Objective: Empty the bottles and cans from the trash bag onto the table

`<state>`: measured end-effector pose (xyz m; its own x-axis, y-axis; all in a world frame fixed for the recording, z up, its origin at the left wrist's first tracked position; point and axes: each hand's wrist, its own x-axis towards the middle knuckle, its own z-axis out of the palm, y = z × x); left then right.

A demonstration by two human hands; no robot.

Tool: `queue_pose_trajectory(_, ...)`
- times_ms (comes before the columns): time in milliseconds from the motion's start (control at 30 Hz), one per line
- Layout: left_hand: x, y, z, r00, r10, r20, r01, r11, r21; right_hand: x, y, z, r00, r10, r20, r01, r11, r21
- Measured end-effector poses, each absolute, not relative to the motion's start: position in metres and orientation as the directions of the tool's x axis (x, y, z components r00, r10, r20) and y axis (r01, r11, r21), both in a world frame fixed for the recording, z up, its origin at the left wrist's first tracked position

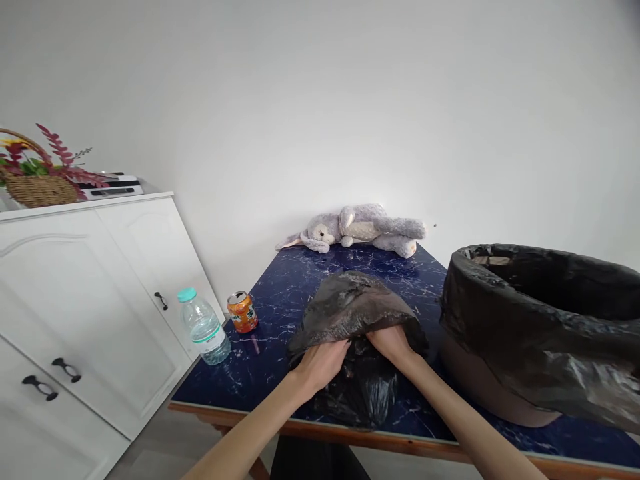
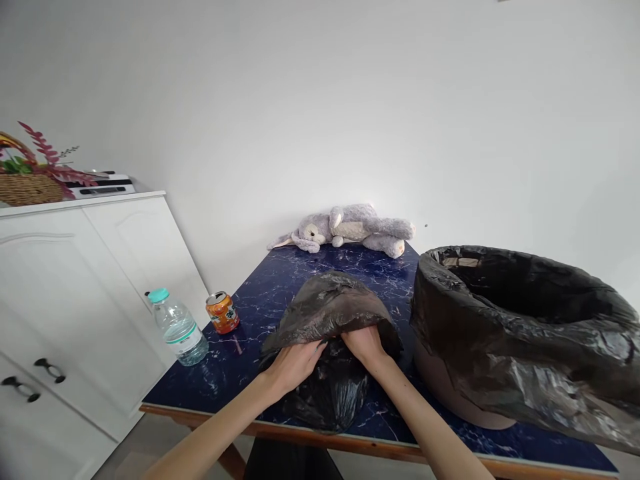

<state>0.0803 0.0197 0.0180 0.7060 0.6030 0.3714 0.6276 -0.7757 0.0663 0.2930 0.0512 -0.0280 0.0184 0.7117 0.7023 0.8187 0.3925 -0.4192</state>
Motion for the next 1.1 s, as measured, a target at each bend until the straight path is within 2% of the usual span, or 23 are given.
queue_pose_trajectory(167, 0.058, -0.026, 0.058, 0.773, 0.573, 0.273, 0.597, -0.802, -0.007, 0.310, 0.055, -0.035, 0.035, 0.696, 0.717, 0.819, 0.392, -0.420)
queue_pose_trajectory(200, 0.051, -0.038, 0.071, 0.776, 0.577, 0.254, 0.594, -0.804, 0.010, 0.312, 0.055, -0.036, 0.040, 0.694, 0.719, 0.819, 0.390, -0.422)
queue_pose_trajectory(367, 0.008, -0.082, 0.146, 0.625, 0.753, 0.206, 0.650, -0.648, 0.397, 0.308, 0.049, -0.042, 0.043, 0.684, 0.728, 0.819, 0.393, -0.417)
queue_pose_trajectory(467, -0.023, -0.087, 0.185, 0.481, 0.828, 0.289, 0.679, -0.560, 0.474, 0.302, 0.047, -0.046, 0.037, 0.676, 0.736, 0.819, 0.401, -0.410)
queue_pose_trajectory(600, -0.051, -0.080, 0.229, 0.137, 0.914, 0.382, 0.868, -0.296, 0.399, 0.301, 0.047, -0.044, 0.039, 0.655, 0.754, 0.815, 0.417, -0.404)
queue_pose_trajectory(700, -0.060, -0.065, 0.248, 0.000, 0.881, 0.473, 0.937, -0.165, 0.308, 0.303, 0.047, -0.039, 0.036, 0.642, 0.766, 0.807, 0.433, -0.401)
queue_pose_trajectory(800, -0.062, -0.037, 0.251, -0.008, 0.856, 0.517, 0.944, -0.163, 0.286, 0.304, 0.047, -0.038, 0.040, 0.629, 0.777, 0.800, 0.446, -0.402)
queue_pose_trajectory(900, -0.061, 0.003, 0.241, 0.054, 0.879, 0.473, 0.946, -0.197, 0.258, 0.305, 0.048, -0.040, 0.048, 0.623, 0.781, 0.794, 0.451, -0.408)
queue_pose_trajectory(967, -0.058, 0.032, 0.232, 0.087, 0.906, 0.414, 0.970, -0.172, 0.173, 0.305, 0.048, -0.041, 0.054, 0.627, 0.777, 0.791, 0.448, -0.417)
queue_pose_trajectory(1100, -0.050, 0.085, 0.214, 0.027, 0.938, 0.346, 0.999, -0.034, 0.015, 0.305, 0.045, -0.040, 0.062, 0.641, 0.765, 0.781, 0.446, -0.437)
